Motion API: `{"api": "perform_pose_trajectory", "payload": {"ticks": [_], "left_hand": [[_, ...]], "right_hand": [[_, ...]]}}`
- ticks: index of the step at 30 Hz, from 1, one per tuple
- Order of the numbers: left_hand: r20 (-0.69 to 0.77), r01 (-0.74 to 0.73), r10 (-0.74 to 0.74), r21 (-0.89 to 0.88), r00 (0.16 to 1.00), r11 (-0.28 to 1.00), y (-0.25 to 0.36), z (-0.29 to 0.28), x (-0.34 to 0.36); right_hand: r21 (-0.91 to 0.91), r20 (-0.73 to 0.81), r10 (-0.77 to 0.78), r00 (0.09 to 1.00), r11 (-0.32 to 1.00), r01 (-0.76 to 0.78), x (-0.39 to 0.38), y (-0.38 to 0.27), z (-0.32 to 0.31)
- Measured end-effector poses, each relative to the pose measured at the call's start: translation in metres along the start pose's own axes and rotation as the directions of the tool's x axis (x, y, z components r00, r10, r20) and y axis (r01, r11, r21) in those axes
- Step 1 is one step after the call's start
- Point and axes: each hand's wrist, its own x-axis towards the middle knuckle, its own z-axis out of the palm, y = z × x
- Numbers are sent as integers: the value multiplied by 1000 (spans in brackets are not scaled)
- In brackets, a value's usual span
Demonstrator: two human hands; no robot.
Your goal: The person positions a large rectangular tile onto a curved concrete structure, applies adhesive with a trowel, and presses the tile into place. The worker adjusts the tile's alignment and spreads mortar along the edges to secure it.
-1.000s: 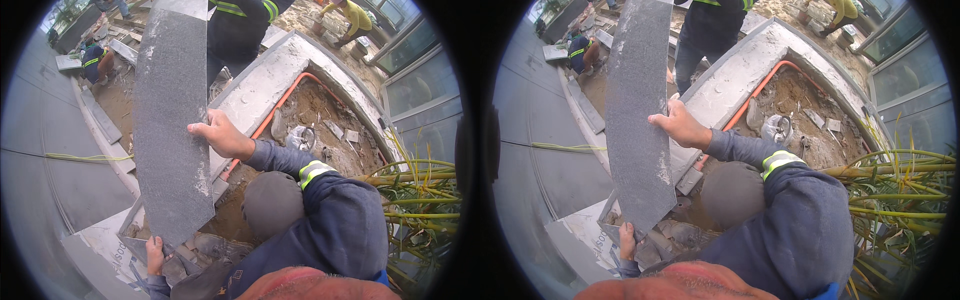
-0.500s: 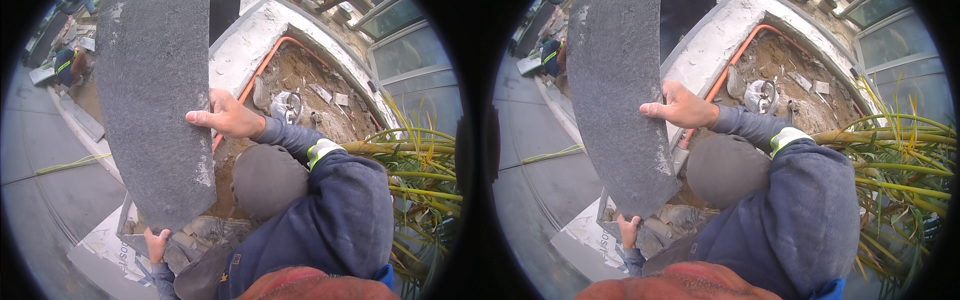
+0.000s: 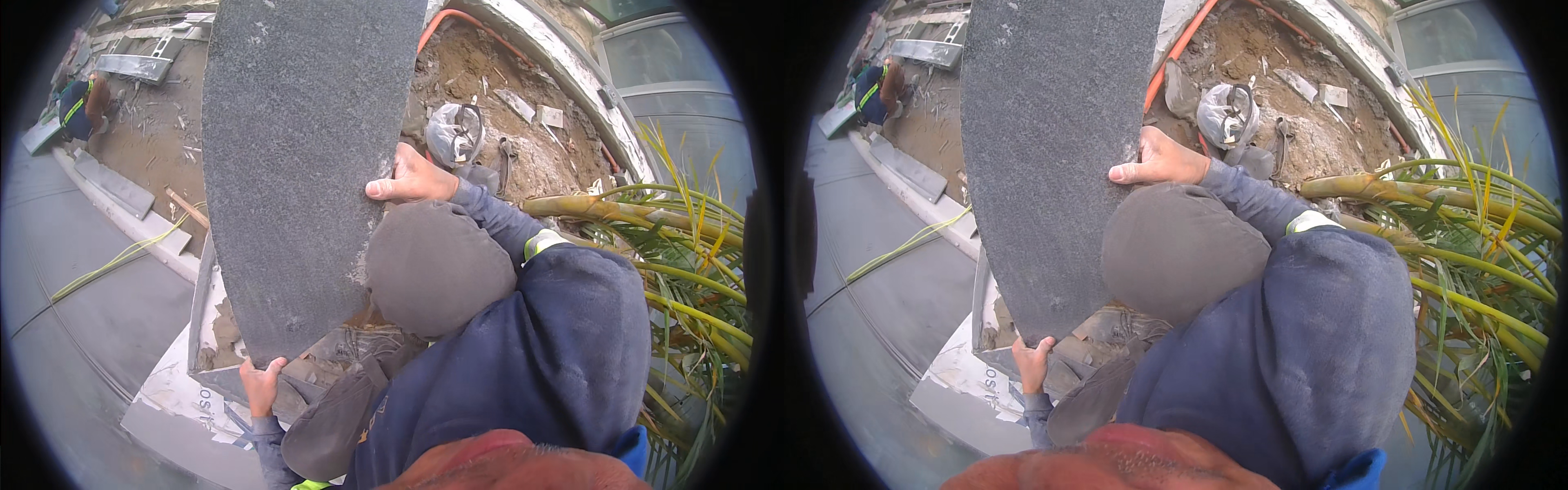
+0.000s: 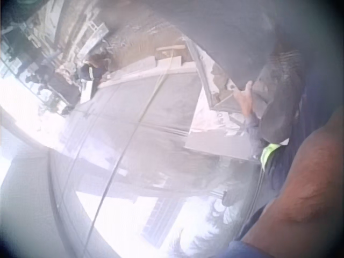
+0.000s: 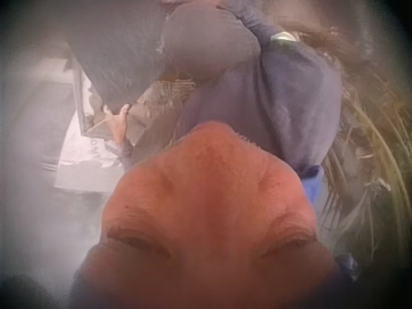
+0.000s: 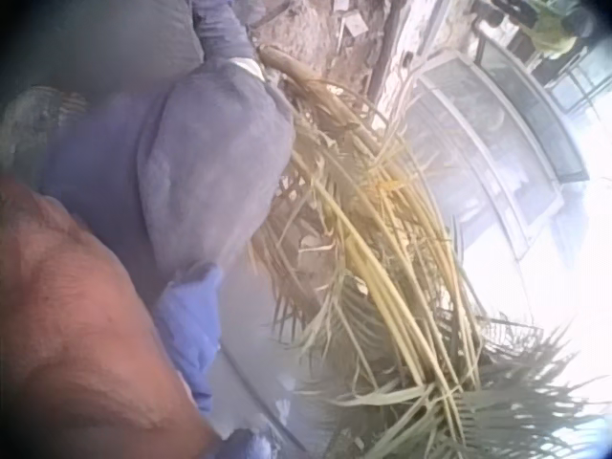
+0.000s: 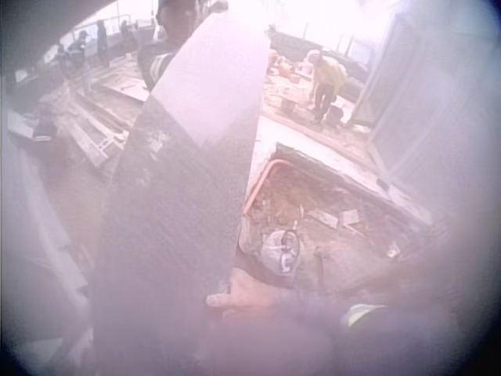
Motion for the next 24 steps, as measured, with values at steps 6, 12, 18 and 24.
{"api": "perform_pose_trajectory", "payload": {"ticks": [6, 12, 18, 24], "left_hand": [[63, -41, 42, -13, 997, 999, 23, 1, 18], [122, -94, 79, 122, 989, 988, 34, 0, 34], [90, -147, 135, 138, 987, 979, 41, 9, 40], [46, -256, 255, 311, 966, 915, 55, 8, 30]], "right_hand": [[85, -2, 96, 995, 992, -96, -11, 26, -11], [216, 19, 303, 953, 929, -299, -20, 20, -24], [526, 20, 319, 948, 803, -281, -24, 62, -26], [907, 86, 452, 888, 333, -257, -12, 108, -5]]}}
